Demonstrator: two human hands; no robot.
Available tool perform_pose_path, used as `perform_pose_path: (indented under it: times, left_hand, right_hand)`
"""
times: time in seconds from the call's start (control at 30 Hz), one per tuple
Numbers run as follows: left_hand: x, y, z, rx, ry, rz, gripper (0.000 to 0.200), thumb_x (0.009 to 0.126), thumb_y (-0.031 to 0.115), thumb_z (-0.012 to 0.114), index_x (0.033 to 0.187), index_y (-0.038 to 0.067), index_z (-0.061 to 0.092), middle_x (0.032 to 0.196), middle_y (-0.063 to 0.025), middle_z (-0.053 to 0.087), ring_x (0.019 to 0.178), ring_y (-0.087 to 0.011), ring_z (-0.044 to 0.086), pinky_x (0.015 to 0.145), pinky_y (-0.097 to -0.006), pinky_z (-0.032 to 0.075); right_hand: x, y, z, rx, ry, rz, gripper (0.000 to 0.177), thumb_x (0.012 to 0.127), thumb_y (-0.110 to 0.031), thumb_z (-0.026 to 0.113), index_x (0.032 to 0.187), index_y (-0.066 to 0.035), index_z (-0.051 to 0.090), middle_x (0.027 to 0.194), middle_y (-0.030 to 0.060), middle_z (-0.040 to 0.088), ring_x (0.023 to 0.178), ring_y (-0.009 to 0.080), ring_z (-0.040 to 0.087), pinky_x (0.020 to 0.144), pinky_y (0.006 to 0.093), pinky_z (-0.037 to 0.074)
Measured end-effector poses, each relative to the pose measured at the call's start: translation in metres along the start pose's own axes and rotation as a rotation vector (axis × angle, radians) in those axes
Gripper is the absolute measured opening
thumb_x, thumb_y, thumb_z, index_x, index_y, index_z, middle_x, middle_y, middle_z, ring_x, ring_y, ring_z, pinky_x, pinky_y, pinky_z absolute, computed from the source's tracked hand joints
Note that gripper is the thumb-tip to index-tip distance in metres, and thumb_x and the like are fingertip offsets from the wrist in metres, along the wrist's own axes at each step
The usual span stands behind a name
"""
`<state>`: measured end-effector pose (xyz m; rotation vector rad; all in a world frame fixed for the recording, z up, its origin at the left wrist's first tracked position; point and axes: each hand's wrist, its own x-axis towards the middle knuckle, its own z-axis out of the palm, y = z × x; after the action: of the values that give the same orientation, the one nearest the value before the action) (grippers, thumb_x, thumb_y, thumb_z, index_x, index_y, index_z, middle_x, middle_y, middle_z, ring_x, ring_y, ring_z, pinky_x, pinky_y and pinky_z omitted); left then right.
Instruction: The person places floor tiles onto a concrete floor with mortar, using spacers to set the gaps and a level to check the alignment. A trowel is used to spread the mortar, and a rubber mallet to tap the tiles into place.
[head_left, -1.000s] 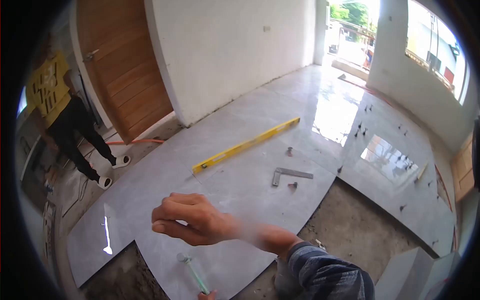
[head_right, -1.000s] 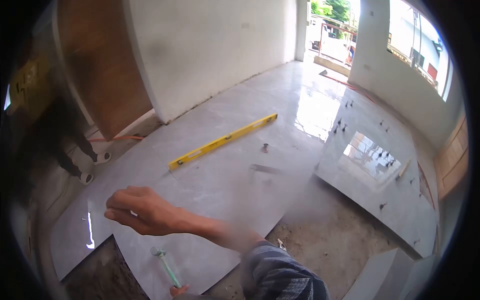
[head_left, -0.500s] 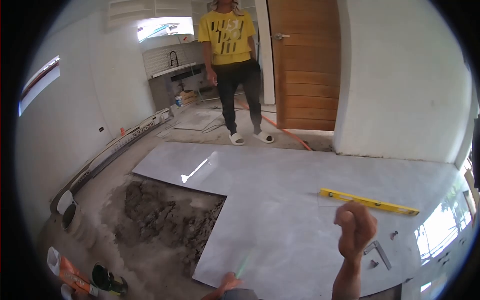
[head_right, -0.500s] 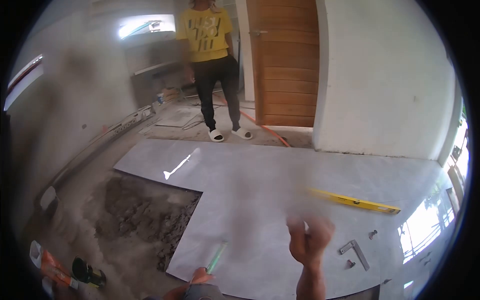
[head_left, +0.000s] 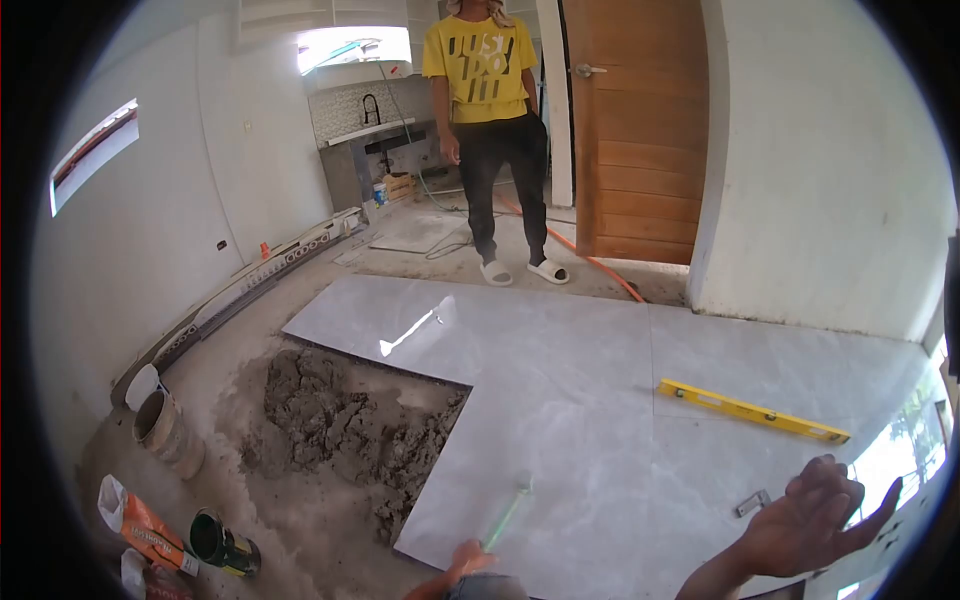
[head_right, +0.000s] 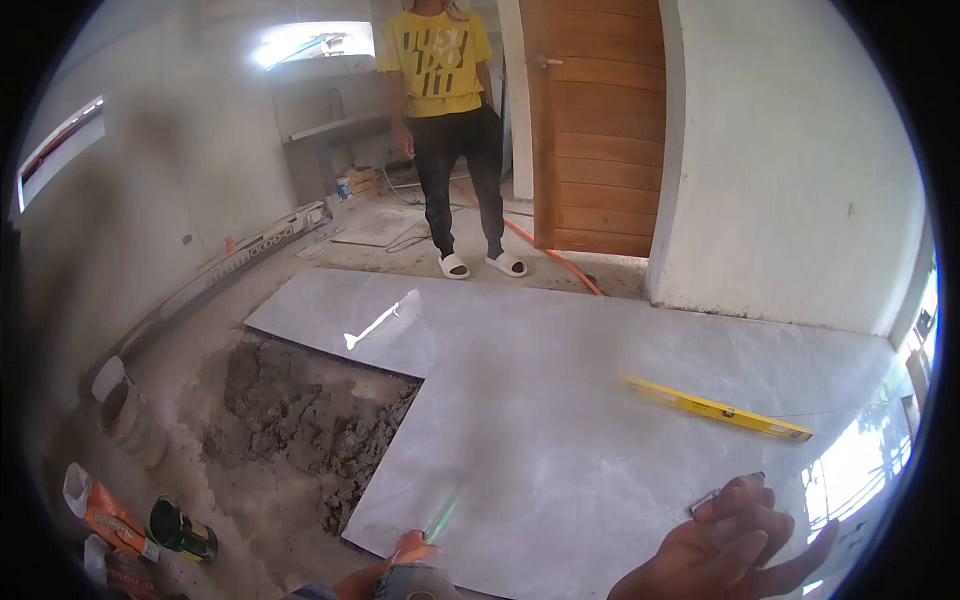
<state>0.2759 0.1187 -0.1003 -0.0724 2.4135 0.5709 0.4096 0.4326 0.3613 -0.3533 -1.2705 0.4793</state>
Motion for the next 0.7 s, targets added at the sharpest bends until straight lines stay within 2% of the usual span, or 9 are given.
perform_pose_path:
  times: [0.07,0.17,0.23,0.3,0.47,0.53,0.6,0.67,0.7]
  left_hand:
    - [0.002,-0.001,0.002,-0.019,-0.004,-0.018,0.069,0.065,0.048,0.081,0.109,-0.001,0.063,0.111,-0.0226,0.064,0.107,-0.0363,0.061,0.09,-0.0436,0.049]
    - [0.004,0.0,0.003,-0.015,0.01,-0.012,0.069,0.065,0.048,0.08,0.109,-0.001,0.063,0.111,-0.0226,0.064,0.107,-0.0365,0.061,0.09,-0.0438,0.049]
    - [0.006,-0.002,0.002,-0.004,0.012,-0.004,0.068,0.065,0.049,0.08,0.109,-0.001,0.063,0.11,-0.0227,0.064,0.107,-0.0367,0.061,0.089,-0.0438,0.049]
    - [0.005,-0.004,0.004,-0.003,-0.007,-0.003,0.068,0.065,0.049,0.08,0.109,-0.001,0.063,0.11,-0.0227,0.064,0.106,-0.0369,0.061,0.089,-0.0437,0.049]
    - [-0.001,-0.001,0.0,-0.015,-0.021,0.004,0.068,0.066,0.047,0.079,0.109,-0.002,0.062,0.11,-0.0233,0.064,0.106,-0.0377,0.061,0.089,-0.0442,0.049]
    - [0.003,0.002,-0.001,-0.011,-0.021,0.023,0.067,0.066,0.047,0.079,0.109,-0.002,0.062,0.11,-0.0236,0.064,0.106,-0.038,0.061,0.089,-0.0446,0.049]
    - [-0.002,0.003,-0.002,0.003,-0.034,0.059,0.065,0.067,0.045,0.079,0.109,-0.002,0.062,0.111,-0.0238,0.064,0.106,-0.0383,0.061,0.089,-0.045,0.049]
    - [-0.012,0.016,-0.006,0.011,-0.078,0.037,0.066,0.068,0.044,0.078,0.11,-0.003,0.06,0.11,-0.0251,0.063,0.106,-0.039,0.061,0.089,-0.0453,0.048]
    - [-0.012,0.028,-0.011,0.012,-0.088,0.036,0.066,0.068,0.044,0.078,0.11,-0.004,0.06,0.11,-0.0257,0.063,0.106,-0.0394,0.06,0.088,-0.0455,0.048]
  right_hand:
    - [-0.004,0.009,0.01,0.413,0.1,0.031,0.052,0.093,-0.008,0.049,0.141,0.001,0.033,0.077,0.0079,0.049,0.075,0.0194,0.055,0.084,0.0322,0.051]
    - [-0.008,0.001,0.011,0.509,0.156,0.034,0.052,0.093,-0.009,0.05,0.141,0.0,0.033,0.077,0.0075,0.049,0.076,0.0196,0.054,0.086,0.0357,0.05]
    - [-0.005,0.011,0.001,0.614,-0.004,-0.072,0.054,0.092,-0.009,0.05,0.142,-0.002,0.032,0.078,0.0074,0.048,0.077,0.0199,0.053,0.087,0.0376,0.049]
    - [-0.006,0.013,0.0,0.66,-0.038,-0.094,0.055,0.092,-0.008,0.05,0.143,-0.003,0.031,0.077,0.0074,0.048,0.076,0.0198,0.051,0.086,0.0382,0.049]
    - [-0.009,-0.005,0.018,0.533,0.212,0.067,0.055,0.093,-0.009,0.048,0.144,-0.002,0.028,0.071,0.007,0.047,0.067,0.0176,0.047,0.079,0.0365,0.048]
    - [-0.008,0.005,0.015,0.52,0.05,-0.009,0.054,0.094,-0.009,0.047,0.144,-0.003,0.028,0.069,0.0065,0.046,0.064,0.016,0.045,0.082,0.0362,0.048]
    - [-0.009,0.009,0.016,0.448,-0.03,-0.061,0.05,0.094,-0.011,0.044,0.14,-0.001,0.03,0.066,0.007,0.047,0.058,0.0152,0.043,0.076,0.0341,0.047]
    - [-0.008,0.011,0.025,0.32,-0.026,-0.102,0.045,0.094,-0.014,0.038,0.135,0.003,0.032,0.063,0.0083,0.049,0.05,0.0152,0.04,0.061,0.0301,0.044]
    - [-0.006,0.012,0.024,0.287,-0.052,-0.099,0.047,0.094,-0.014,0.037,0.137,0.002,0.026,0.063,0.0082,0.048,0.051,0.0151,0.04,0.061,0.0304,0.044]
